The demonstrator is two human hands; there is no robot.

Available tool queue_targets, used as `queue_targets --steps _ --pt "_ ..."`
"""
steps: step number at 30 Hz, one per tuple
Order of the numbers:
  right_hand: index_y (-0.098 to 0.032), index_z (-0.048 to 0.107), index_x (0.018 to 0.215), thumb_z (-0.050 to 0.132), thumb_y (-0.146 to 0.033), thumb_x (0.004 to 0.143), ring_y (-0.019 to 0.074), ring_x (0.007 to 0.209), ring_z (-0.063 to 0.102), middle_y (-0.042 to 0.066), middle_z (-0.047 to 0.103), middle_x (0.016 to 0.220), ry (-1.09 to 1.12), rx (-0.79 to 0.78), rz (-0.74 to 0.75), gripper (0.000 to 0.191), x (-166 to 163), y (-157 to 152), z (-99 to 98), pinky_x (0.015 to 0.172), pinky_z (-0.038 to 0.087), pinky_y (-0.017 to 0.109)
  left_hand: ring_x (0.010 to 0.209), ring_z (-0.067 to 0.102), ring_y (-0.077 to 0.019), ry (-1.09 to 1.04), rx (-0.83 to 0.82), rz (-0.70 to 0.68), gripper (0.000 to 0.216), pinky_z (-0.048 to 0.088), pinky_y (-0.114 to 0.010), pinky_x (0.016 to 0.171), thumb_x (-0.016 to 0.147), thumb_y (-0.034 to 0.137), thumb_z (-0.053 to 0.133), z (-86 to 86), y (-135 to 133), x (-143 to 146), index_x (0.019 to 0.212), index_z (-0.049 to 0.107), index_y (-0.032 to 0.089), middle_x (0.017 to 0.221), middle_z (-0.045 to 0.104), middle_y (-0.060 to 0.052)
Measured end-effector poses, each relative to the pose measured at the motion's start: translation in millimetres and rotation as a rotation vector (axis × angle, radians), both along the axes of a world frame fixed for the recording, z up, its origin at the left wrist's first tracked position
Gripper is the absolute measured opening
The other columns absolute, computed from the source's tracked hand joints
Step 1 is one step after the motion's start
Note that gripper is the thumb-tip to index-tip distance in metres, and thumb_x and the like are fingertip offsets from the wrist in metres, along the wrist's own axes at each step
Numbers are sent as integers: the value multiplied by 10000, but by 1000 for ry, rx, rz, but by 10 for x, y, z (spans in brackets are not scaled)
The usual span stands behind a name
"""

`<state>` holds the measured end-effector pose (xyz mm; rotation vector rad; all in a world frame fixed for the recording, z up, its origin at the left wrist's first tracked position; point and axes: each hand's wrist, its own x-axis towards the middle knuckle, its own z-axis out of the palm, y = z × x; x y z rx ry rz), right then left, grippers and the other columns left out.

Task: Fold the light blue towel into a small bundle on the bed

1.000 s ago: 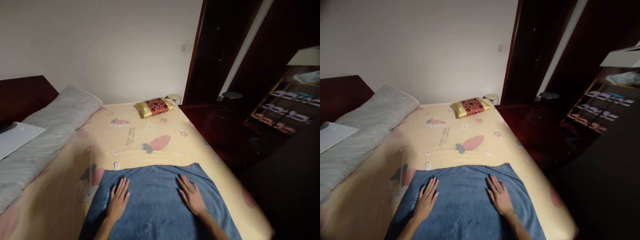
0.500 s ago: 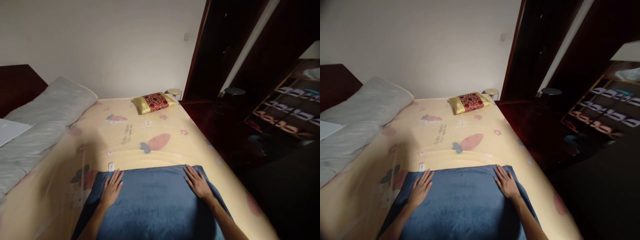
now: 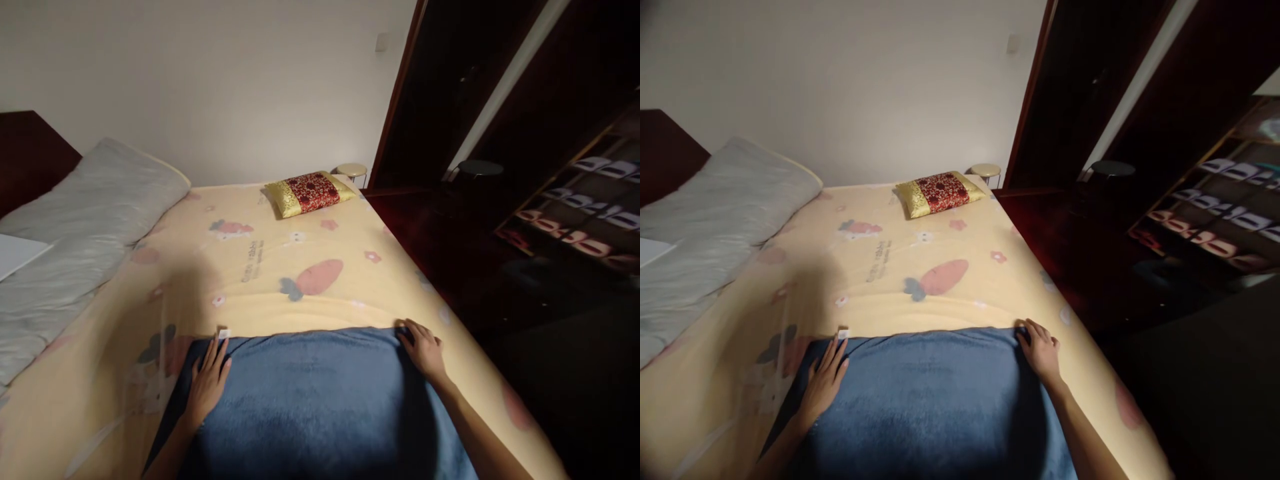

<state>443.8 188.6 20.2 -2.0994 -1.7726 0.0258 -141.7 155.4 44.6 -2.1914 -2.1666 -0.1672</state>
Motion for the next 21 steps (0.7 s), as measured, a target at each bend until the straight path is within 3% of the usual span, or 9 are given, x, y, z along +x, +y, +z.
queue_targets --steps 6,10,12,14,17,21 --pt "-176 621 982 334 -351 925 285 998 541 142 643 1069 -119 15 -112 341 -121 201 176 855 378 466 1448 253 -221 -47 -16 67 499 282 -562 1092 996 383 168 79 72 254 1473 267 275 1575 290 -94" --pt "-156 594 1086 333 -304 928 301 1078 524 175 612 1184 -138 59 -150 340 -348 199 208 888 370 485 1437 283 -229 -64 127 0 497 277 -509 1098 989 356 247 120 147 393 1471 295 244 1550 338 -126" --pt "-151 563 1194 323 -297 943 293 1176 503 179 573 1298 -143 102 -61 377 -599 148 209 940 364 477 1423 316 -206 -91 161 -133 485 276 -453 1105 982 330 299 119 211 545 1459 327 253 1530 381 -114" --pt "-171 494 1325 296 -301 965 265 1275 459 156 528 1390 -131 111 133 431 -909 72 199 1002 349 458 1415 331 -199 -136 151 -230 457 281 -427 1105 971 310 337 102 295 728 1421 393 255 1508 424 -99" --pt "-254 325 1467 280 -364 987 218 1387 351 85 429 1497 -97 22 419 494 -1310 -43 155 1076 314 436 1395 366 -212 -227 96 -225 355 305 -443 1084 950 271 365 80 425 946 1259 539 249 1458 497 -96" --pt "-277 268 1489 287 -462 985 220 1418 301 65 335 1548 -42 -73 468 537 -1475 -97 107 1112 282 468 1394 339 -239 -329 -16 -169 186 303 -496 1062 862 177 441 140 544 1005 933 595 253 1429 510 -69"
